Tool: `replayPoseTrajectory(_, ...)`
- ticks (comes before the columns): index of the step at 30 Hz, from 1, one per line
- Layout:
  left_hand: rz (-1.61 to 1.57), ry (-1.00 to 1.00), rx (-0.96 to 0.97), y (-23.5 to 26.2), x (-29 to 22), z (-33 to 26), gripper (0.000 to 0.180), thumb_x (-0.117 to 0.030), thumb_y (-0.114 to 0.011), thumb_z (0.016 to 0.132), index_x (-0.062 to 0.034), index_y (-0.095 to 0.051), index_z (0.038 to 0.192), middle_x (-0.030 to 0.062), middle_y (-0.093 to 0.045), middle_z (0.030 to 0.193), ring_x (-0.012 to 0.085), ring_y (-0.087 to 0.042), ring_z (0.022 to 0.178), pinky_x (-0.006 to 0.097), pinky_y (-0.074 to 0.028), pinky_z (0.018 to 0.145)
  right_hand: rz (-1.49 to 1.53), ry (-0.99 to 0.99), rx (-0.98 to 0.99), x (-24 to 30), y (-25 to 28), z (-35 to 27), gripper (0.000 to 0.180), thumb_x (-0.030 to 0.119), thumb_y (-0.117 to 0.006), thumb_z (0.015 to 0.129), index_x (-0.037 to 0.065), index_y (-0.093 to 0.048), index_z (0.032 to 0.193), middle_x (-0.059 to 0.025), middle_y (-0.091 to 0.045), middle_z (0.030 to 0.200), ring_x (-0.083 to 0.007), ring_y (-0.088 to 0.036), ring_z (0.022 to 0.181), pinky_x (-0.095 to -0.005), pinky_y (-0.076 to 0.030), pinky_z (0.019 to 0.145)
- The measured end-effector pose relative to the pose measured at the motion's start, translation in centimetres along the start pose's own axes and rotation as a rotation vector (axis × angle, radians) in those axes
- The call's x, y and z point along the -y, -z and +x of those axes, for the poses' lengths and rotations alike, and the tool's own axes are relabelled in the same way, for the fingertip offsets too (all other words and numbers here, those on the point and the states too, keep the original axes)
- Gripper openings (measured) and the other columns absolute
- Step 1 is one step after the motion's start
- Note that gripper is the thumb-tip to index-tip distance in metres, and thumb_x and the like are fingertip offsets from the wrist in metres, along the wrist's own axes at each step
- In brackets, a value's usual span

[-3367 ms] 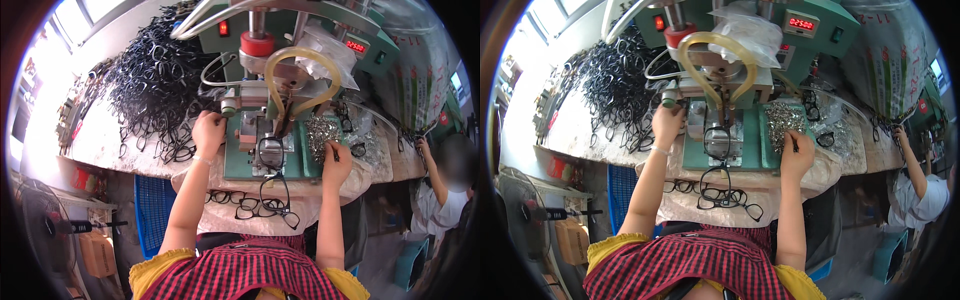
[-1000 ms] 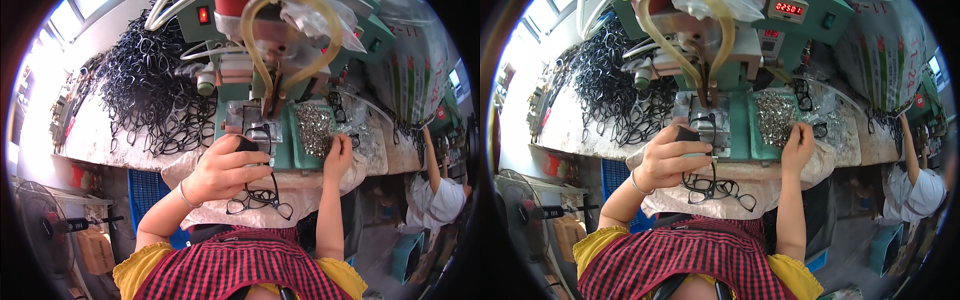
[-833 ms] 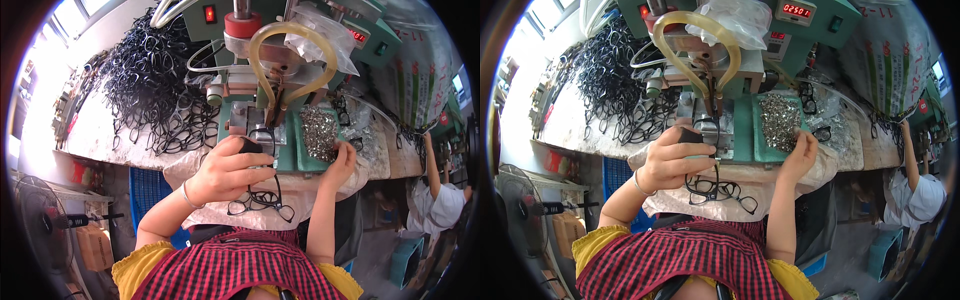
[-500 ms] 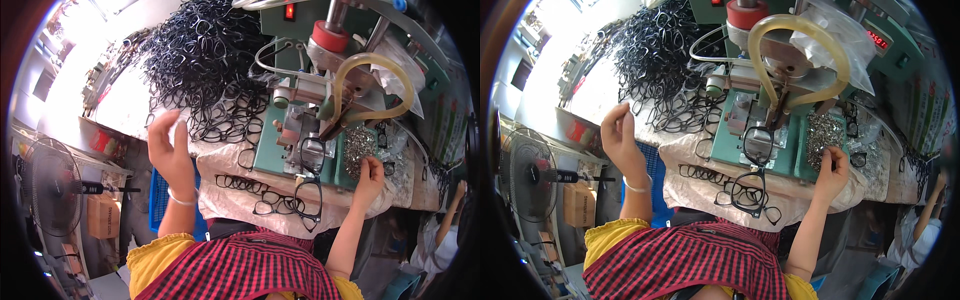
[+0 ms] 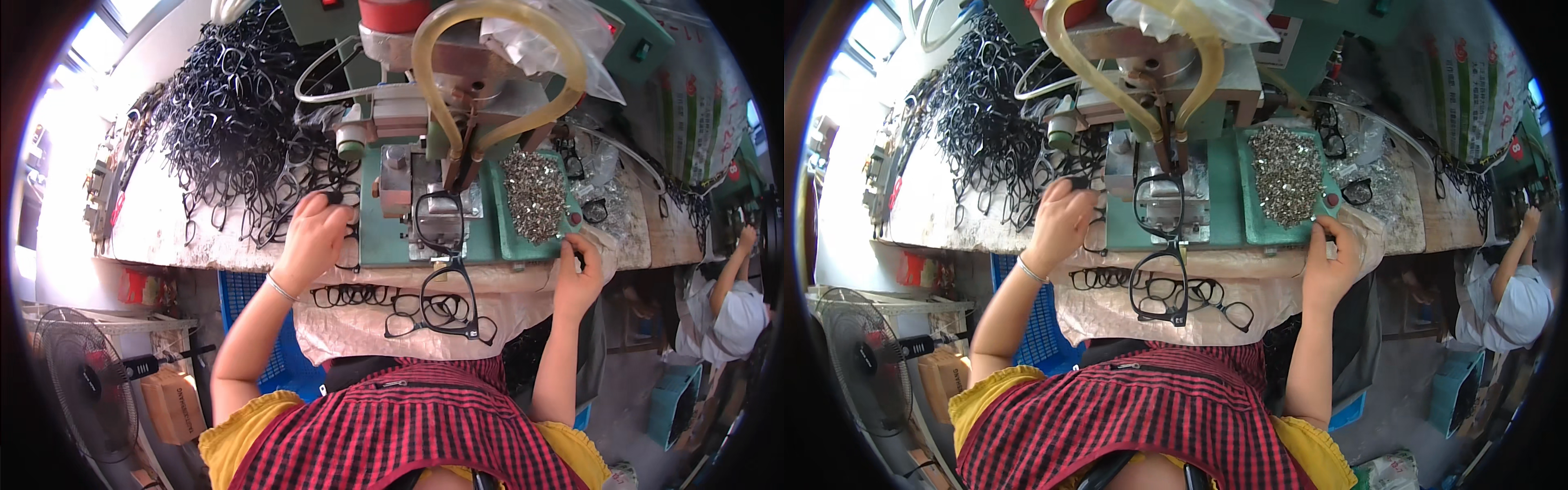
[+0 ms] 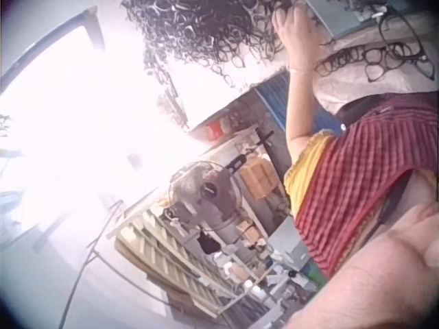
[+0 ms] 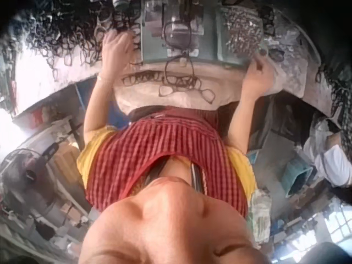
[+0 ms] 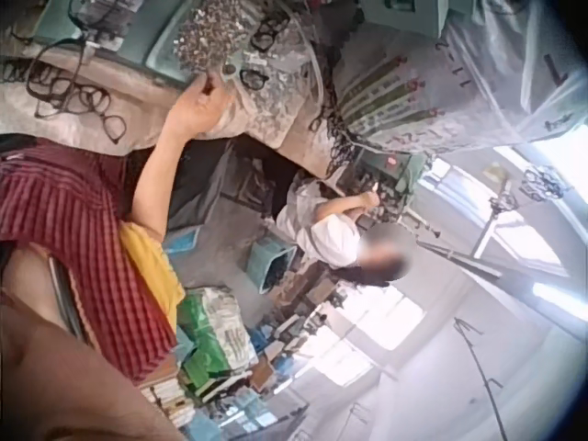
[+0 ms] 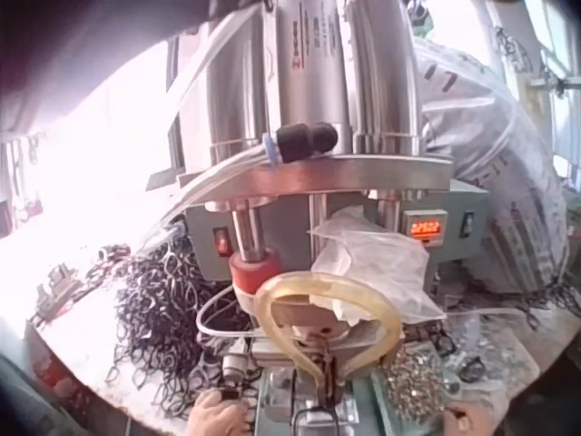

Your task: The person repeatedly picks up black eyeglass frames and small metal components, places them into a green machine, and removes the assembled glasses. They handle the frames and components by hand and place finished units on the table.

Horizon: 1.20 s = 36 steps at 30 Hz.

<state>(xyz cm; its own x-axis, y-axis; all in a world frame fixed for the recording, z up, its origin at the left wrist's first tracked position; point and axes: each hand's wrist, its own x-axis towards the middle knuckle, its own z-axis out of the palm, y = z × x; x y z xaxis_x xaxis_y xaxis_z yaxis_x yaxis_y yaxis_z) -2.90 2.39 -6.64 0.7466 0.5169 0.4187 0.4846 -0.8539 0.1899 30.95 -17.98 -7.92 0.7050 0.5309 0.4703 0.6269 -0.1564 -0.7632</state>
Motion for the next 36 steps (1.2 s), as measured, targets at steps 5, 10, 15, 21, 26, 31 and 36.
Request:
replayPoseTrajectory(5, -0.025, -0.193, 0.256, -1.0, 2.9, -0.4, 0.019, -0.003, -0.066, 0.075, -0.0068, -0.064, 0.094, 0.007, -0.063, 0.083, 0.0282, -0.059, 0.09, 0.041, -0.049, 0.087, 0.239, 0.263, 0.19, 6.7, -2.6, 1.2, 0.014, -0.002, -0.07, 0.079, 0.003, -0.071, 0.092, -0.0093, -0.07, 0.092, -0.0233, -0.066, 0.087, -0.0327, -0.05, 0.08)
replayPoseTrajectory(10, -1.026, 0.582, 0.088, -1.1, 5.0, -0.7, 0.04, 0.008, -0.062, 0.085, -0.0079, -0.058, 0.122, 0.0026, -0.064, 0.089, 0.0218, -0.068, 0.095, 0.032, -0.053, 0.084, 0.639, 0.11, 0.278, 10.8, -8.2, 3.1, 0.02, 0.003, -0.072, 0.081, 0.001, -0.064, 0.099, -0.0071, -0.069, 0.092, -0.0194, -0.066, 0.083, -0.0309, -0.05, 0.076)
replayPoseTrajectory(15, -1.747, 0.719, -0.39, -1.4, 3.6, -0.7, 0.026, -0.01, -0.051, 0.101, -0.0079, -0.054, 0.127, 0.0056, -0.061, 0.095, 0.0198, -0.063, 0.089, 0.041, -0.057, 0.086, 0.88, -0.118, 0.302, 11.1, -8.3, 2.0, 0.028, 0.0, -0.07, 0.084, 0.0, -0.058, 0.109, -0.0049, -0.066, 0.095, -0.0111, -0.063, 0.087, -0.0248, -0.049, 0.08)
replayPoseTrajectory(21, -1.604, 0.305, -0.744, 4.5, -3.2, 4.2, 0.03, -0.025, -0.045, 0.106, 0.0, -0.055, 0.118, 0.0138, -0.061, 0.106, 0.0243, -0.062, 0.089, 0.042, -0.056, 0.085, 1.0, -0.122, 0.338, 13.1, -8.2, 1.9, 0.037, -0.003, -0.071, 0.084, -0.001, -0.054, 0.116, -0.0053, -0.066, 0.097, -0.0089, -0.061, 0.091, -0.023, -0.048, 0.083)
replayPoseTrajectory(26, -0.879, -0.084, -0.672, 7.7, -8.0, 3.8, 0.008, -0.008, -0.057, 0.094, -0.0038, -0.063, 0.098, 0.0163, -0.072, 0.093, 0.0264, -0.069, 0.086, 0.042, -0.051, 0.084, 0.935, -0.105, 0.322, 14.4, -7.1, 0.7, 0.037, -0.003, -0.069, 0.085, -0.001, -0.052, 0.119, -0.0067, -0.068, 0.102, -0.0092, -0.061, 0.094, -0.024, -0.046, 0.086)
replayPoseTrajectory(31, -0.762, -0.127, -0.573, 7.9, -9.8, 5.6, 0.012, -0.003, -0.059, 0.09, -0.0012, -0.064, 0.101, 0.0159, -0.073, 0.098, 0.0248, -0.068, 0.089, 0.038, -0.051, 0.084, 0.998, -0.201, 0.391, 14.2, -7.6, 1.6, 0.038, -0.001, -0.069, 0.087, -0.002, -0.054, 0.121, -0.0067, -0.07, 0.1, -0.0091, -0.061, 0.095, -0.0249, -0.045, 0.085)
replayPoseTrajectory(36, -1.085, 0.011, -0.746, 8.6, -8.5, 9.5, 0.012, 0.006, -0.05, 0.094, 0.006, -0.058, 0.103, 0.0214, -0.068, 0.1, 0.0254, -0.066, 0.089, 0.034, -0.057, 0.078, 1.018, -0.205, 0.329, 13.6, -8.1, 1.1, 0.041, 0.002, -0.069, 0.088, -0.002, -0.053, 0.125, -0.0063, -0.07, 0.102, -0.0109, -0.063, 0.097, -0.0261, -0.046, 0.089)
